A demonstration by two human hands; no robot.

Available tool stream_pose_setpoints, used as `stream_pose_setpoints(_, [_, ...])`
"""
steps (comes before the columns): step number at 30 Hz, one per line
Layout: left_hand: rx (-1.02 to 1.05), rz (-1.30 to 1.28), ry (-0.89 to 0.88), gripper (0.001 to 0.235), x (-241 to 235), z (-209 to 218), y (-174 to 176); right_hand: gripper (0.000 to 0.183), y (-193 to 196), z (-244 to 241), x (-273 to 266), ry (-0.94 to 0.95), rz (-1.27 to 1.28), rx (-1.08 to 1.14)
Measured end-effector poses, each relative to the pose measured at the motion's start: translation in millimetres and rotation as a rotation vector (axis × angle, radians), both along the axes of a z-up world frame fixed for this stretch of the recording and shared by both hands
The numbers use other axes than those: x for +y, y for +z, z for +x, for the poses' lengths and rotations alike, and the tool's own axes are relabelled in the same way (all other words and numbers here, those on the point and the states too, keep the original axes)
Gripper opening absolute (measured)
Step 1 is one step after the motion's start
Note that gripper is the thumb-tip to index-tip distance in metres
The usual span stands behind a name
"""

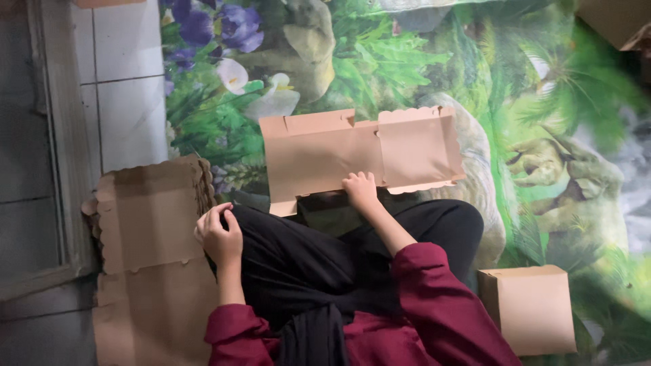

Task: The person assembles a flat-pack cardboard box by folding the side flaps and interlocking the tabs to form a rectangular container. The person then closes the top flaps and secures them.

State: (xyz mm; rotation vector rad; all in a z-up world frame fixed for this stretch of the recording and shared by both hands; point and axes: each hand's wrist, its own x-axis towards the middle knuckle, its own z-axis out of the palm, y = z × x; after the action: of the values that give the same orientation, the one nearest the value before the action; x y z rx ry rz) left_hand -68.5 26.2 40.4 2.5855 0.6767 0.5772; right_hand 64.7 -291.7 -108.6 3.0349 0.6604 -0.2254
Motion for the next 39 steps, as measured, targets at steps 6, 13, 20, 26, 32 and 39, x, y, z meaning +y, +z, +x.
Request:
stream_pose_setpoints(6, [0.017,-0.058,-0.004,0.014,9,-2,-20,0.015,-3,-13,-26,-0.029,0.039,-0.070])
stream_pose_setpoints(13, [0.012,-0.065,-0.013,0.014,10,-4,-21,0.024,33,-6,-31,-0.020,0.107,-0.086])
stream_pose_setpoints(20, [0.037,-0.054,0.009,0.014,6,-4,-14,0.036,148,14,-21,0.059,0.401,-0.329])
stream_pose_setpoints(26, [0.049,-0.082,-0.005,0.014,1,-5,1,0.028,187,29,-39,0.265,0.539,-0.586])
stream_pose_setpoints(32, [0.055,-0.098,0.003,0.014,-1,-6,8,0.027,125,50,-112,0.069,0.504,-0.520])
stream_pose_setpoints(39, [0.000,-0.091,-0.036,0.015,4,-4,-4,0.067,5,18,-155,-0.598,0.688,-0.408])
